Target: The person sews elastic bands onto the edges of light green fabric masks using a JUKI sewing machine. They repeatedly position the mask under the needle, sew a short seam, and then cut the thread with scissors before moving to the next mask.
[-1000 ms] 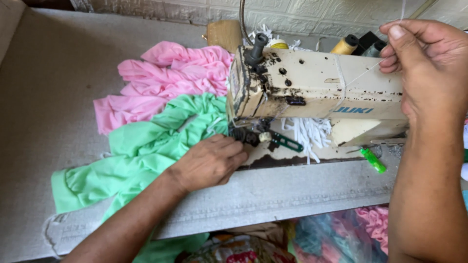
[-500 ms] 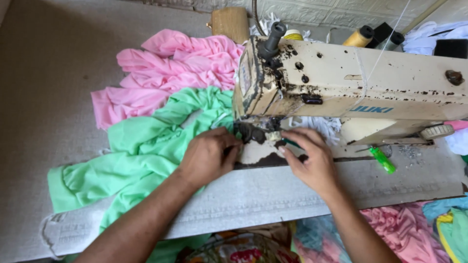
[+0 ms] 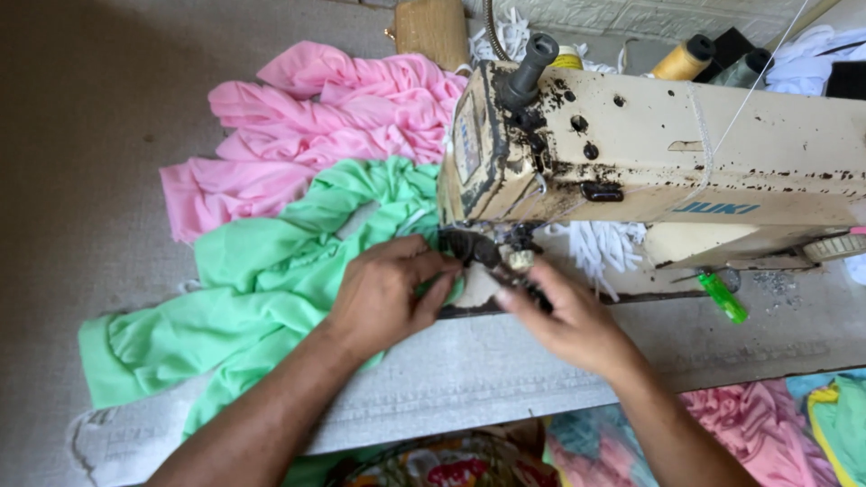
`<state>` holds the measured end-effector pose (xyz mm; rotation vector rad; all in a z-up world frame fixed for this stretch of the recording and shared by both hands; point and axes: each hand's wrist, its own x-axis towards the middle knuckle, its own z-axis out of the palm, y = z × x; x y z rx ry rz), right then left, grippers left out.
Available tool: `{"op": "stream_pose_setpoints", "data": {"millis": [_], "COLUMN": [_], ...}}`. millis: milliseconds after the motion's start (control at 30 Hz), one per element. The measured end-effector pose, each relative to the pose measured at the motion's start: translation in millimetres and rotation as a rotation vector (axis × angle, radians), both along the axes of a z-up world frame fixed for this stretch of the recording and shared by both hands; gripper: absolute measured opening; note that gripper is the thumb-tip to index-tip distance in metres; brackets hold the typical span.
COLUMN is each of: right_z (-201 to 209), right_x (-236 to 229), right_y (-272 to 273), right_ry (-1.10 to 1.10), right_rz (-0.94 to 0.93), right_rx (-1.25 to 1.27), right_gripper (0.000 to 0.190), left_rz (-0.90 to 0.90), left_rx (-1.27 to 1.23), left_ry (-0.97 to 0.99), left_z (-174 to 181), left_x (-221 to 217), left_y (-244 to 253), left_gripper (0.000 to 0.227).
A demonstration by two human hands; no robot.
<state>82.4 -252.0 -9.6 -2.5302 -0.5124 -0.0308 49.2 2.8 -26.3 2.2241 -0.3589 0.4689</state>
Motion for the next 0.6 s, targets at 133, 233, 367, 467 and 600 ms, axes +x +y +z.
{"op": "stream_pose_setpoints", "data": {"millis": [133,233,367,467,600], "right_z": [11.0,10.8,8.1,15.8,21.0], "right_x": [-10.8,-9.4,-8.0,-4.9,-5.0], "right_y": [14.8,16.8,16.9,13.7,8.8], "right_ry": [0.178,0.297,0.322,0.306,0.28], "right_rz": [0.066,0.078,0.044,0.023,-0.003], "right_rx": [0.001,-0.086,-0.134,-0.139,-0.148], "right_gripper": [0.038,0.046,0.042,0.038,0.033], "left_rz": [-0.01,-0.014,-0.017,-0.015,-0.019], "left_rx": [-0.01,-0.025,-0.009,0.025,0.053], "left_ry": [-0.018,-0.038,-0.056,-0.074,-0.101], "left_z": [0.9,1.1,-0.9,-1.7,-5.5], "left_x": [-2.3,-3.2,-1.9,-0.1,1.0], "left_y": [-1.1,-0.7,-0.5,1.3,2.9], "left_gripper": [0.016,0.015,0.015,0.013,0.012]}}
